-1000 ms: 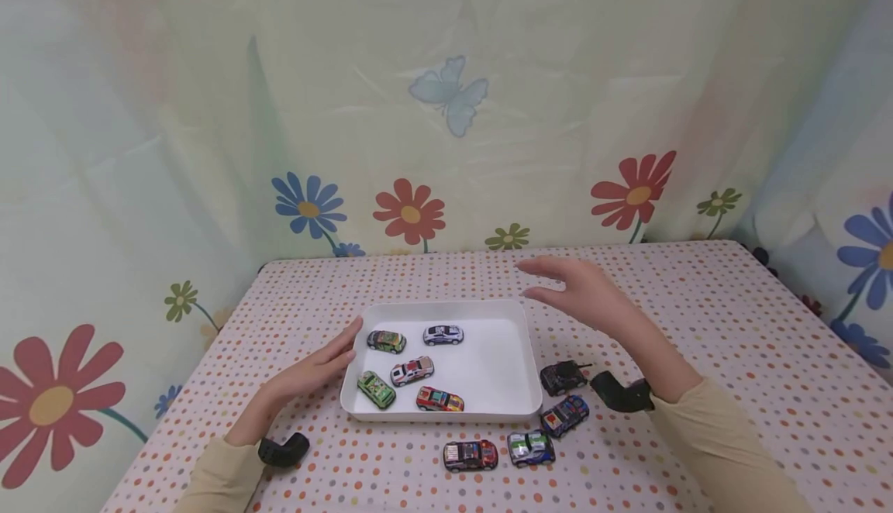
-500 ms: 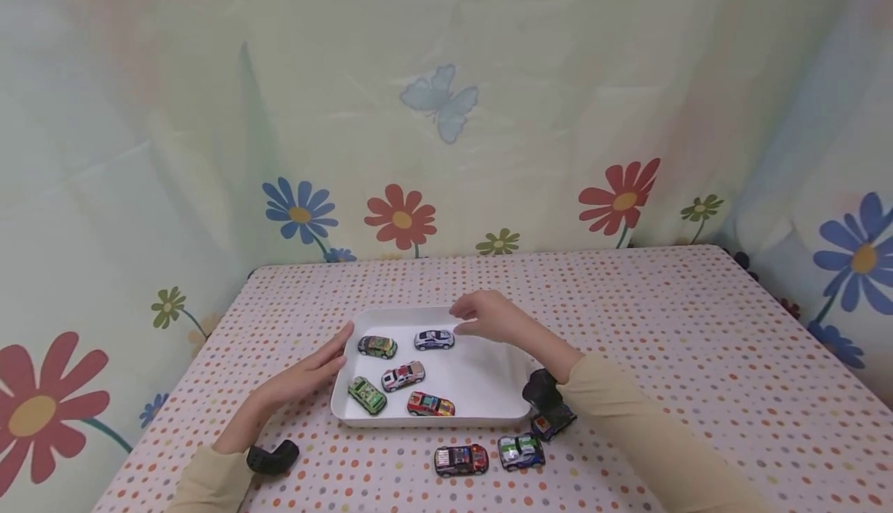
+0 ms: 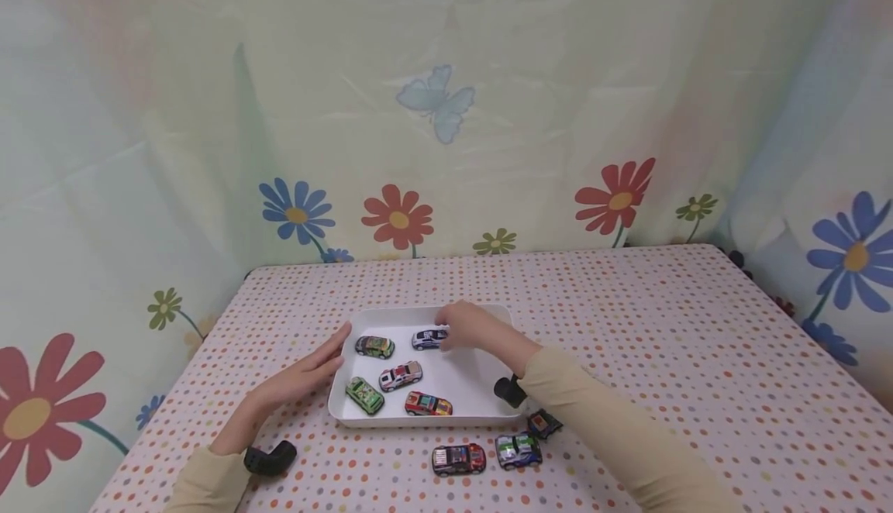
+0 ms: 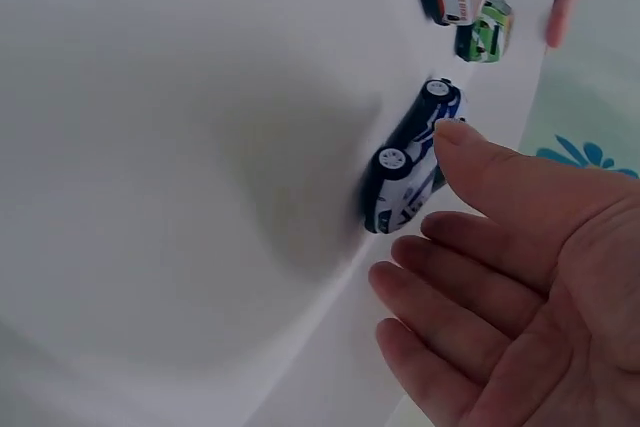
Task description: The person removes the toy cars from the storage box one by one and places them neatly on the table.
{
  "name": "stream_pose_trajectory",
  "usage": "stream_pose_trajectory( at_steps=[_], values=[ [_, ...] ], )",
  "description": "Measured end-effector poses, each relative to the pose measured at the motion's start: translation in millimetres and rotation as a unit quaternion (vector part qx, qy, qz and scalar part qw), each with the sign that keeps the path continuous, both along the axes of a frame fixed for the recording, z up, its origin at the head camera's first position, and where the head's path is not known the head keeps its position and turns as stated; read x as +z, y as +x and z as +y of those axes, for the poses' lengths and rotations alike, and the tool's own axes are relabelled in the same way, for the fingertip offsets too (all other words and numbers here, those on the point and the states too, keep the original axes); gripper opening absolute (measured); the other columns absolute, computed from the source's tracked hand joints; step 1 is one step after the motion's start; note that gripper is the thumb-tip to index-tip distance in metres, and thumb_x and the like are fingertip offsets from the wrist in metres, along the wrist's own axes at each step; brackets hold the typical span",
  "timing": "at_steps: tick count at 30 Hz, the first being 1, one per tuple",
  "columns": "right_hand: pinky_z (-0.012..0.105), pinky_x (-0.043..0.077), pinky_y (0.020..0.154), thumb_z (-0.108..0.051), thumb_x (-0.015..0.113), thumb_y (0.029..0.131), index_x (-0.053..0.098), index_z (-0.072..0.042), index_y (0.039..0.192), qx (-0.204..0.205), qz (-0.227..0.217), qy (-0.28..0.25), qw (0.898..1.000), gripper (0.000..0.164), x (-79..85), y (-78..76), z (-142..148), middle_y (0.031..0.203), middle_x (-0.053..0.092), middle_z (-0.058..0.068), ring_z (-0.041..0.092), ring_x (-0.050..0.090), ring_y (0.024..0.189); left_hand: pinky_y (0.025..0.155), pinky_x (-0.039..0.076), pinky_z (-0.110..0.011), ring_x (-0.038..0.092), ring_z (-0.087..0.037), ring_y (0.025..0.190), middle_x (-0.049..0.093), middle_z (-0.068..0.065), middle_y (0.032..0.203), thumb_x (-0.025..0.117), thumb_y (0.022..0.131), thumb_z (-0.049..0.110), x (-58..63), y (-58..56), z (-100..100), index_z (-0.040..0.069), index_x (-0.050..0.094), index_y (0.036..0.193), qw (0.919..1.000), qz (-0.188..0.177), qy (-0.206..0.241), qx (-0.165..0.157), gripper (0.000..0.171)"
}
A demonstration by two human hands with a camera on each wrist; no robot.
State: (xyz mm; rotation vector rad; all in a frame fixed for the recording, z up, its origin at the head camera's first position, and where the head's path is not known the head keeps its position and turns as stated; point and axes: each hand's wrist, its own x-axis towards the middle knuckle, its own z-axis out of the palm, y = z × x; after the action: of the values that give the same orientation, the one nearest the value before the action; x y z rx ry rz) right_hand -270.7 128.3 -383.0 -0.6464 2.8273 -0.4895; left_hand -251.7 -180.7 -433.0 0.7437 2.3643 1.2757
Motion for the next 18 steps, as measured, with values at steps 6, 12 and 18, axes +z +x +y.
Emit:
stream_pose_trajectory(
  at_steps=[6,12,18],
  values=[
    [0.037,0.046,0.087,-0.014,0.079,0.076,0.066,-0.005,0.112,-0.017,0.023,0.043,0.999,0.039,-9.3,1.8,-9,0.103,0.065,0.006,0.022,0.059,0.099,0.109,0.005,-0.047,-0.003,-0.026,0.139,-0.003,-0.008,0.155,0.034,0.104,0.022,-1.4,0.6,0,0.012,0.004,0.151,1.0000,-0.004,0.000,0.005,0.057],
    [0.033,0.049,0.073,-0.016,0.080,0.074,0.068,-0.009,0.096,-0.008,0.074,0.084,0.994,0.025,-15.9,4.8,-15,0.084,0.063,-0.001,0.017,0.059,0.081,0.109,0.004,-0.047,-0.003,-0.025,0.139,-0.003,-0.008,0.155,0.035,0.104,0.022,0.1,0.4,1,0.011,0.005,0.151,1.0000,-0.006,0.005,-0.002,0.057],
    [0.028,0.047,0.066,-0.018,0.081,0.073,0.067,-0.012,0.089,-0.011,0.096,0.080,0.992,0.022,-18.4,5.2,-14,0.075,0.058,-0.006,0.012,0.055,0.072,0.109,0.005,-0.048,-0.004,-0.026,0.139,-0.003,-0.008,0.155,0.036,0.104,0.023,-0.5,-1.2,1,0.012,0.006,0.151,0.9999,-0.007,0.007,-0.005,0.058]
  ],
)
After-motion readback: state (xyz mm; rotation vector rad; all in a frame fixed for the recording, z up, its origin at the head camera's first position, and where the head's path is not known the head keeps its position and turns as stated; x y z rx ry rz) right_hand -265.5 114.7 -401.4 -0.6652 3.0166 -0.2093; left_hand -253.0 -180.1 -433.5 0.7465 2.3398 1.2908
